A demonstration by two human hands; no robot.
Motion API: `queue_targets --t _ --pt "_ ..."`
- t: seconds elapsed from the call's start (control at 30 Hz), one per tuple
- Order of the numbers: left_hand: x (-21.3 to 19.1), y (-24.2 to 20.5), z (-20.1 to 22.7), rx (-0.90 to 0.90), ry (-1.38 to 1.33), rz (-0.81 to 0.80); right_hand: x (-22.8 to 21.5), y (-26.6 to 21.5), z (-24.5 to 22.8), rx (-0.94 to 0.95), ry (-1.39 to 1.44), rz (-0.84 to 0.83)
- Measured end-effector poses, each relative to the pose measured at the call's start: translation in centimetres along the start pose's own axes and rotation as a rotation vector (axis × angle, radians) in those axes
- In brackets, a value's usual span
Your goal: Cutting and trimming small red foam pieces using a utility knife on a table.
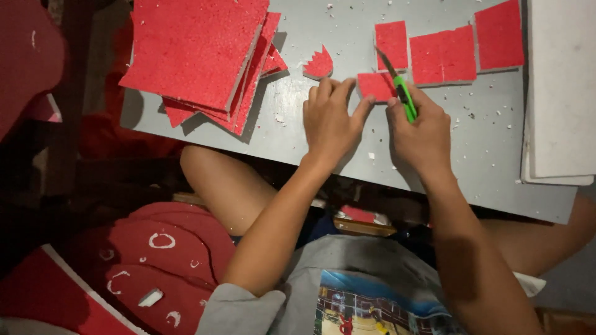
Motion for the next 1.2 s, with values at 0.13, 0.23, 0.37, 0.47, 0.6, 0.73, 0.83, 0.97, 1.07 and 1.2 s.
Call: queue_targets --t 0.13,0.23,0.37,0.47,0.6,0.73,0.83,0.97,1.07,1.2 --pt "0.5 0.8 -0.9 0.007 -0.123 0.057 -0.8 -1.1 -1.1 -0.004 0.079 0.008" --pt "-0.4 1.3 -0.9 -0.103 -0.385 0.024 -0.6 -1.3 -1.3 -0.042 0.095 -0.111" --pt "-1.9 1.8 0.2 -0.307 -0.595 0.012 -1.0 -1.9 -2.2 -0.057 0.087 -0.112" --pt "-1.5 1.9 -0.2 -0.356 -0.609 0.012 -1.5 -2.2 -1.8 -0.013 0.106 -0.109" --pt "-1.0 2.1 -1.2 -0.323 -0.549 0.003 -1.8 -2.8 -1.0 0.101 0.148 -0.123" --pt "-1.1 2.2 -1.1 -0.329 -0.527 -0.005 -1.5 -2.2 -0.3 0.142 0.184 -0.106" --pt "-1.3 2.0 -1.0 -0.353 -0.558 -0.015 -1.2 -2.3 -0.2 0.162 0.28 -0.135" --pt "-1.5 1.9 -0.7 -0.348 -0.581 0.004 -0.5 -3.2 -0.7 0.245 0.4 -0.252" --pt "-1.4 1.9 -0.9 -0.361 -0.574 0.018 -0.9 -3.9 -2.8 0.291 0.269 -0.253" --pt "-1.5 1.8 -0.8 -0.335 -0.563 0.061 -0.2 -4.2 -3.5 -0.1 -0.097 -0.175"
Point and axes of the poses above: each hand's wrist, its own y-axis towards the middle knuckle, its own x-axis out of the palm, z = x × y, the point moved 5 cm from there along y, towards the middle knuckle, and after that the axes turned 8 degrees about x, right-handed, at the moved point
